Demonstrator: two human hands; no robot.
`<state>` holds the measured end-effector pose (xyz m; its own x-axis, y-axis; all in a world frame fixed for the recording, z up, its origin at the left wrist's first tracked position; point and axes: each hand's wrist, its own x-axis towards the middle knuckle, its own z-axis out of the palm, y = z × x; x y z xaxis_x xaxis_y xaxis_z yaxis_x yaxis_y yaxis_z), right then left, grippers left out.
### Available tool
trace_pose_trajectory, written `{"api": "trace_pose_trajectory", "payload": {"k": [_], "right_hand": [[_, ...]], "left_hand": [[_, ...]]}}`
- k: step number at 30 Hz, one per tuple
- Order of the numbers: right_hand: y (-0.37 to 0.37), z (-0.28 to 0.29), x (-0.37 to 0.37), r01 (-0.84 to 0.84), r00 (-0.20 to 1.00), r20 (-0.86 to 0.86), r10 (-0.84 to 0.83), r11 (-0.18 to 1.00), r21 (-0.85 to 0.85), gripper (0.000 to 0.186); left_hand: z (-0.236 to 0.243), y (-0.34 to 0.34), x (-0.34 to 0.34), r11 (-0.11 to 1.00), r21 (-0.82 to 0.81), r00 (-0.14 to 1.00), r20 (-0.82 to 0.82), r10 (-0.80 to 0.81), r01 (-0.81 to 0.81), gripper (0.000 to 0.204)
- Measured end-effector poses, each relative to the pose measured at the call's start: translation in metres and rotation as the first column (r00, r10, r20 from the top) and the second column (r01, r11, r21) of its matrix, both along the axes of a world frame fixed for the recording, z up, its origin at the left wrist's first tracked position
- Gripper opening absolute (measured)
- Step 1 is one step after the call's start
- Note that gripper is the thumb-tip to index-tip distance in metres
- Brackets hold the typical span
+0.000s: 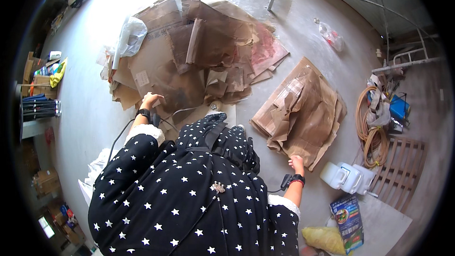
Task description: The person sorts various recyclables including cardboard sheets, a plastic crate, and a piece of foam, moving them between a large pile and a smaller stack.
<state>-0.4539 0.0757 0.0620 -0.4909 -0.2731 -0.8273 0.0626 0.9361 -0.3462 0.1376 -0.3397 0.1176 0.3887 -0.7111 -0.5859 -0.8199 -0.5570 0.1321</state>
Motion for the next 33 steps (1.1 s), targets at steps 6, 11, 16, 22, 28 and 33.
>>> {"api": "trace_pose_trajectory", "payload": {"k": [6, 11, 16, 22, 28, 33], "right_hand": [[-0.02, -0.01, -0.015, -0.066, 0.998, 0.015, 0.069, 0.988, -0.142, 0.02], [-0.04, -0.002, -0.017, -0.146, 0.988, 0.03, 0.149, 0.986, -0.08, 0.017], [-0.054, -0.013, -0.035, -0.218, 0.976, -0.032, 0.216, 0.973, -0.077, 0.016], [-0.094, -0.006, -0.011, -0.333, 0.942, -0.083, 0.325, 0.938, -0.101, 0.019], [-0.124, 0.01, 0.025, -0.433, 0.902, -0.027, 0.432, 0.901, -0.039, 0.016], [-0.175, -0.008, 0.069, -0.612, 0.788, 0.027, 0.615, 0.778, 0.141, 0.019]], "left_hand": [[-0.004, 0.038, 0.004, 1.0, 0.014, 0.991, 0.135, 0.011, -0.013, 0.067], [-0.001, 0.065, 0.014, 0.991, 0.095, 0.987, 0.14, 0.075, -0.089, 0.075], [0.027, 0.086, -0.009, 0.993, 0.081, 0.957, 0.285, 0.058, -0.084, 0.065], [-0.004, 0.066, 0.011, 0.998, 0.06, 0.936, 0.353, 0.002, -0.025, 0.043], [-0.042, -0.014, 0.006, 0.998, 0.053, 0.978, 0.205, 0.034, -0.046, 0.042], [-0.108, -0.095, 0.013, 0.997, 0.002, 0.995, -0.072, 0.076, -0.076, 0.044]]}}
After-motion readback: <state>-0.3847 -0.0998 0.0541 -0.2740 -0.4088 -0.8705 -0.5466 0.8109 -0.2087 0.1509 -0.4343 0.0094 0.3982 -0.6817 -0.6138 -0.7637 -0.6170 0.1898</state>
